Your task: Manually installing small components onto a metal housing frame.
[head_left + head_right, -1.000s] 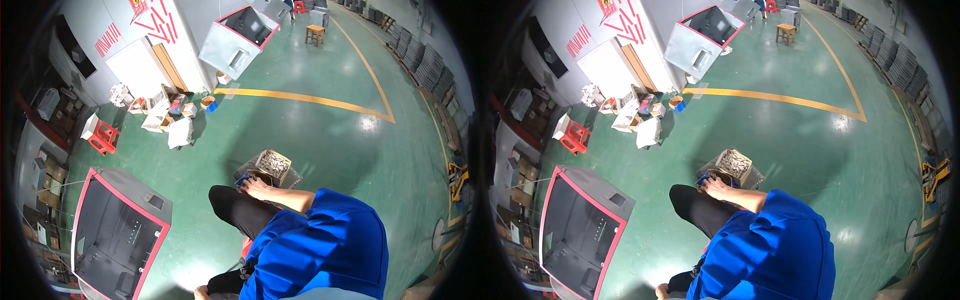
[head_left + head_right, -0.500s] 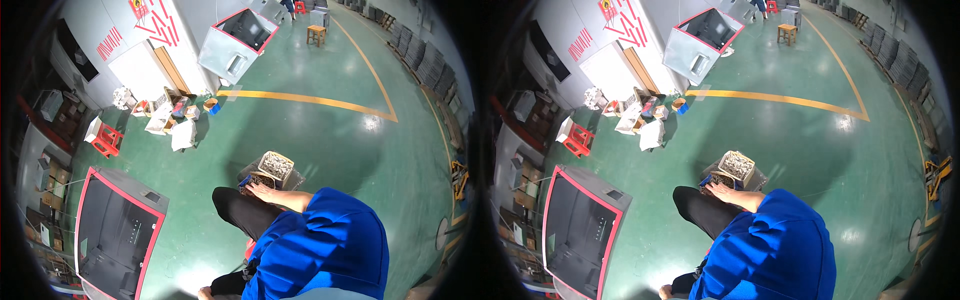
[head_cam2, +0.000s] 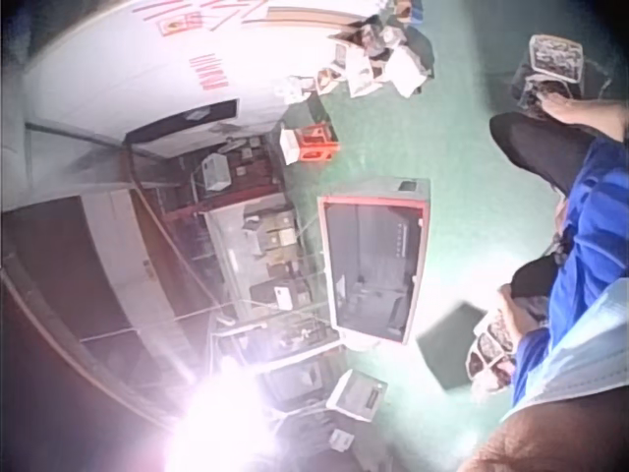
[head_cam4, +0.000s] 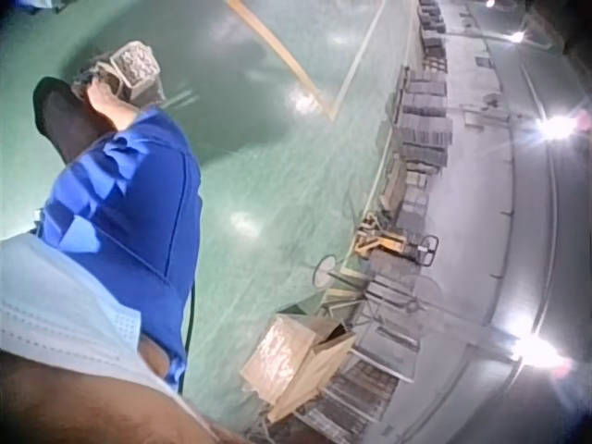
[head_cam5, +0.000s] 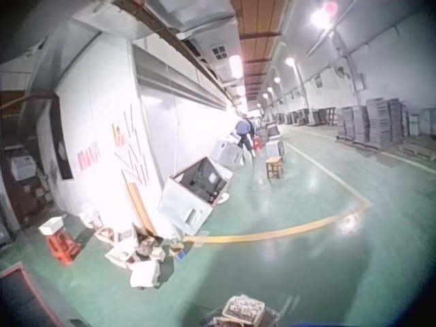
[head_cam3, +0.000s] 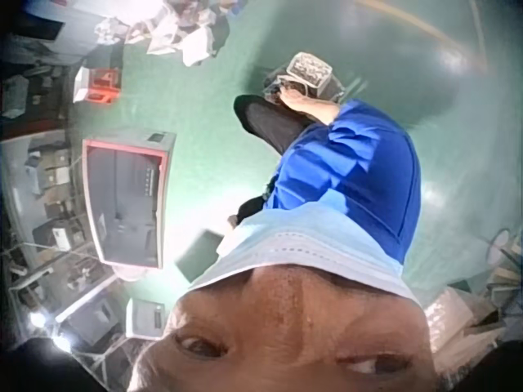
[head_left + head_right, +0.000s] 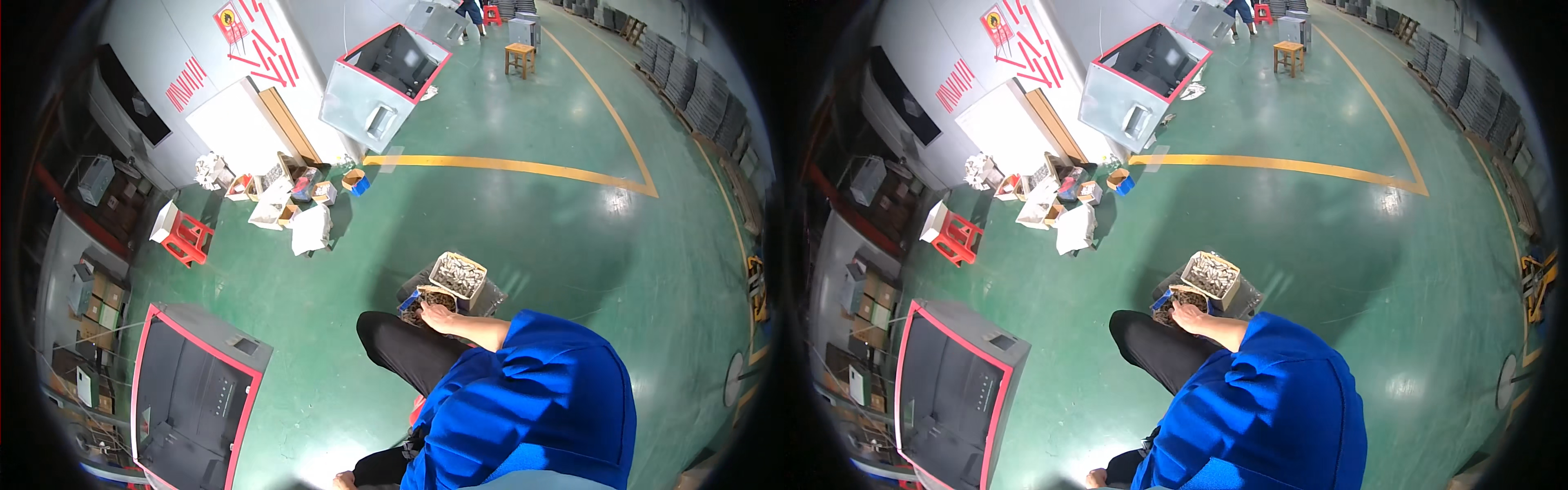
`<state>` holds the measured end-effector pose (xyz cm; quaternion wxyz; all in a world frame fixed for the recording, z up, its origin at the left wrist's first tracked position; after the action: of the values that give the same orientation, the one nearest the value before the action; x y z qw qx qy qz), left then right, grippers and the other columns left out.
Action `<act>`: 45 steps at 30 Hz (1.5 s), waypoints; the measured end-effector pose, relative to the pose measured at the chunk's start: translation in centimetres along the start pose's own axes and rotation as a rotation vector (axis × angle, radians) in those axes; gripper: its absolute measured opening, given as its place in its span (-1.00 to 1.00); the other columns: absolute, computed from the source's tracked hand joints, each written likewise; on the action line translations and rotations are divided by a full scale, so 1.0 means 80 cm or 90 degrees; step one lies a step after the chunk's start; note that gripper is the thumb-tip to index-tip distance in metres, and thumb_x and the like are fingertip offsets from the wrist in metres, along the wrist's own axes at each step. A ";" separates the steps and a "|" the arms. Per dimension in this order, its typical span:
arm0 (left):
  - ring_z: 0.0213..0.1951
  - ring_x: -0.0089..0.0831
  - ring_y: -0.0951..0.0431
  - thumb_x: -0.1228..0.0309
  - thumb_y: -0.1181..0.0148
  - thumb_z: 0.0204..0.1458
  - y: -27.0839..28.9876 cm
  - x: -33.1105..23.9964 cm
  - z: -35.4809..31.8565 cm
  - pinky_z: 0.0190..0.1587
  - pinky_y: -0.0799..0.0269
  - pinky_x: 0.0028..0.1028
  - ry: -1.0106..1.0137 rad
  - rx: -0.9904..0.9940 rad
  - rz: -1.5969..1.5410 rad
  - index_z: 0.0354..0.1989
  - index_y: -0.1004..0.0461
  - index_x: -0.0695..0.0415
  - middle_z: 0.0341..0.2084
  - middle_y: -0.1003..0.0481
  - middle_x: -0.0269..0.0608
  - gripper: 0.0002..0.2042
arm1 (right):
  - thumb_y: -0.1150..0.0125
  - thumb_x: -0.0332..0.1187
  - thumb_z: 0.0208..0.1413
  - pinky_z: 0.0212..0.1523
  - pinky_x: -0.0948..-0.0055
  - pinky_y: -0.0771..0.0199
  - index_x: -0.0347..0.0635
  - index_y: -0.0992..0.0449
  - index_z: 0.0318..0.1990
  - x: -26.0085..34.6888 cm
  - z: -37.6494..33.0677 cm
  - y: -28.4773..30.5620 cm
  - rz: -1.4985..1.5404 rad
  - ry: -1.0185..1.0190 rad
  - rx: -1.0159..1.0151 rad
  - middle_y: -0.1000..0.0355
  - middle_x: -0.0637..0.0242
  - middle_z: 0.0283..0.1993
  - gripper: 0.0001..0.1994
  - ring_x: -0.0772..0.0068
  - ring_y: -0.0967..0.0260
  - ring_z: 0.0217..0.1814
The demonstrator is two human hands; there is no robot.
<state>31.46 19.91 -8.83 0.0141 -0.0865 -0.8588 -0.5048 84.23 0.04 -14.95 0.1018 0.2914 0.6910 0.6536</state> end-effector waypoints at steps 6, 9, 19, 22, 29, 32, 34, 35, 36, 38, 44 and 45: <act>-0.07 -0.25 -0.50 0.29 0.00 -0.03 0.006 0.000 0.002 0.03 -0.37 -0.28 0.005 0.008 0.009 -0.04 -0.44 0.05 -0.18 -0.53 -0.19 -0.65 | 0.21 -0.39 0.19 -0.24 0.17 -0.55 -0.45 -0.38 -0.16 -0.001 0.003 0.010 0.078 0.010 0.009 -0.29 -0.21 -0.04 -0.72 -0.01 -0.47 -0.23; -0.07 -0.25 -0.50 0.29 0.00 -0.03 0.004 0.011 -0.004 0.02 -0.38 -0.28 0.023 0.013 0.011 -0.05 -0.45 0.05 -0.17 -0.53 -0.19 -0.66 | 0.20 -0.39 0.18 -0.20 0.20 -0.52 -0.45 -0.38 -0.21 0.017 0.003 0.022 0.007 0.080 0.017 -0.34 -0.19 -0.13 -0.73 0.01 -0.47 -0.25; -0.06 -0.25 -0.51 0.30 0.00 -0.05 0.010 0.005 -0.002 0.01 -0.39 -0.30 0.027 0.024 0.027 -0.08 -0.48 0.05 -0.16 -0.53 -0.18 -0.67 | 0.06 -0.47 0.00 -0.20 0.18 -0.47 -0.39 -0.43 -0.39 -0.003 0.011 0.016 0.132 0.006 0.090 -0.45 -0.16 -0.34 -0.84 0.00 -0.47 -0.18; -0.06 -0.25 -0.51 0.31 0.00 -0.05 0.007 -0.001 0.001 0.00 -0.40 -0.30 0.024 0.028 0.033 -0.09 -0.48 0.05 -0.16 -0.53 -0.18 -0.67 | -0.07 -0.41 0.00 -0.49 0.18 -0.42 -0.41 -0.41 -0.40 -0.026 0.019 0.008 0.382 -0.121 0.069 -0.44 -0.06 -0.41 -0.83 0.11 -0.47 -0.40; -0.06 -0.25 -0.52 0.31 0.00 -0.06 0.008 -0.013 0.002 -0.01 -0.41 -0.31 0.028 0.038 0.043 -0.11 -0.50 0.06 -0.15 -0.53 -0.17 -0.68 | -0.15 -0.26 0.11 -0.70 0.60 -0.25 -0.18 -0.51 -0.38 -0.045 0.001 0.030 1.154 -0.293 0.219 -0.44 0.39 -0.51 -0.82 0.58 -0.34 -0.62; -0.05 -0.25 -0.52 0.32 0.00 -0.06 0.009 0.000 0.001 -0.01 -0.42 -0.31 0.037 0.041 0.050 -0.12 -0.51 0.06 -0.15 -0.53 -0.16 -0.68 | -0.16 -0.19 0.12 -0.67 0.64 -0.32 -0.18 -0.53 -0.32 -0.025 -0.017 0.049 1.236 -0.348 0.206 -0.51 0.35 -0.43 -0.77 0.52 -0.46 -0.52; -0.05 -0.25 -0.52 0.32 0.00 -0.07 0.012 -0.008 0.001 -0.01 -0.42 -0.31 0.036 0.039 0.050 -0.13 -0.52 0.06 -0.15 -0.54 -0.16 -0.68 | -0.11 -0.09 0.16 -0.59 0.68 -0.37 -0.13 -0.53 -0.27 -0.026 -0.022 0.061 1.259 -0.335 0.203 -0.55 0.32 -0.30 -0.71 0.53 -0.53 -0.34; -0.05 -0.25 -0.52 0.32 0.00 -0.07 0.012 -0.006 -0.001 -0.01 -0.42 -0.32 0.040 0.044 0.050 -0.13 -0.52 0.06 -0.15 -0.54 -0.16 -0.68 | -0.12 -0.08 0.16 -0.59 0.67 -0.40 -0.16 -0.53 -0.28 -0.032 -0.021 0.065 1.275 -0.345 0.198 -0.55 0.30 -0.30 -0.70 0.49 -0.54 -0.35; -0.05 -0.25 -0.52 0.32 0.00 -0.07 0.012 -0.011 -0.002 -0.01 -0.42 -0.32 0.040 0.043 0.050 -0.14 -0.52 0.06 -0.14 -0.54 -0.16 -0.68 | -0.13 -0.08 0.15 -0.59 0.66 -0.44 -0.18 -0.53 -0.29 -0.037 -0.019 0.070 1.290 -0.355 0.193 -0.55 0.29 -0.31 -0.69 0.45 -0.55 -0.36; -0.05 -0.25 -0.52 0.32 0.00 -0.07 0.015 0.001 -0.004 -0.02 -0.43 -0.32 0.047 0.045 0.056 -0.14 -0.53 0.06 -0.14 -0.54 -0.16 -0.69 | -0.12 -0.08 0.16 -0.57 0.64 -0.50 -0.22 -0.52 -0.31 -0.021 -0.027 0.073 1.291 -0.407 0.184 -0.55 0.22 -0.23 -0.67 0.32 -0.57 -0.31; -0.05 -0.25 -0.53 0.33 0.00 -0.08 0.011 -0.006 -0.002 -0.02 -0.44 -0.33 0.058 0.052 0.062 -0.16 -0.54 0.06 -0.14 -0.54 -0.15 -0.69 | -0.01 -0.08 0.22 -0.39 0.56 -0.57 -0.24 -0.49 -0.21 -0.024 -0.020 0.089 1.422 -0.248 0.184 -0.46 0.07 0.02 -0.64 0.16 -0.48 0.00; -0.05 -0.25 -0.53 0.33 0.00 -0.08 0.010 -0.002 -0.002 -0.03 -0.44 -0.33 0.063 0.053 0.067 -0.17 -0.55 0.06 -0.14 -0.54 -0.15 -0.69 | 0.01 -0.08 0.24 -0.35 0.54 -0.58 -0.24 -0.48 -0.20 -0.020 -0.021 0.092 1.419 -0.233 0.179 -0.45 0.08 0.03 -0.64 0.16 -0.47 0.03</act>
<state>31.74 20.13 -8.08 0.0866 -0.1055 -0.8717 -0.4706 86.66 -2.40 -8.03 -0.4703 0.8433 0.0887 0.2446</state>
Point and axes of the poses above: each hand's wrist, its own z-axis towards the middle knuckle, its own y-axis out of the back of the hand, x = y × z, the point moved 4 cm from there along z, towards the middle knuckle
